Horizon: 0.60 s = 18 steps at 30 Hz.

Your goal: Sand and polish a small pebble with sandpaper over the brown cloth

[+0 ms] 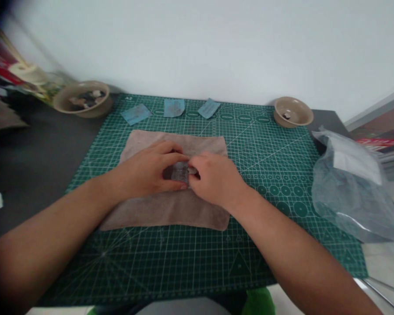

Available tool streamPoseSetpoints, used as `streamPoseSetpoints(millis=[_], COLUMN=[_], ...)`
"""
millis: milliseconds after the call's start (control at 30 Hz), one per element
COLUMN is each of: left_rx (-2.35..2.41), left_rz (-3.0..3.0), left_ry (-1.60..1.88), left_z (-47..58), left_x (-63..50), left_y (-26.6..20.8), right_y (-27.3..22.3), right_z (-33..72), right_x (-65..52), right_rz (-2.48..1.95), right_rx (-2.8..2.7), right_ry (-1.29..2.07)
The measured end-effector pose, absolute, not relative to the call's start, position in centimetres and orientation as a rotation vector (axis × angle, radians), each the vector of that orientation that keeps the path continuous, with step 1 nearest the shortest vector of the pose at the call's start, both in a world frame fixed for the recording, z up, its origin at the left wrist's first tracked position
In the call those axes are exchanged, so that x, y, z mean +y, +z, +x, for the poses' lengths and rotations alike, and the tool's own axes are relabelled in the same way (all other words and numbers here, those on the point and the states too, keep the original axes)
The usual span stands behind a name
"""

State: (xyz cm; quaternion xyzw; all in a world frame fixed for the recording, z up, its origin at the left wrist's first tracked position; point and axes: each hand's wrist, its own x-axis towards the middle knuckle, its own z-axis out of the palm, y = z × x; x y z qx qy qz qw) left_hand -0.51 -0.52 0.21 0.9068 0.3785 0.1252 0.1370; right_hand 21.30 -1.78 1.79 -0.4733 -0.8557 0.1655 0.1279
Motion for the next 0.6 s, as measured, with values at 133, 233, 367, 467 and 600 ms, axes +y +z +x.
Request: streamPoseSetpoints(millis=[133,233,367,467,600], left_rx=[1.131,1.129,1.104,1.097,1.091], left_rz=[2.649,2.652,2.650,2.646,2.652], left_ry=[0.385,0.402,0.401,0.398,0.383], left_z=[-0.41,-0.33,-0.21,-0.15,-0.12], left_x=[-0.55,-0.58,-0.70,-0.79,-0.76], left_y=[0.25,0.33,0.47,0.57,0.67], right_y=[1.87,1.90,1.82,1.76,1.66], right_z=[21.40,21.51,21.47,21.42,21.43], right_x=[-1.74,-1.60,-1.58,-1.66,-1.68], right_rz=[-1.374,-1.381,-1.361,-1.355,-1.348], right_rx=[-2.373,-2.309,-2.329,-2.324,-2.334], right_ry=[0.479,0.465,0.481,0.478,0.476])
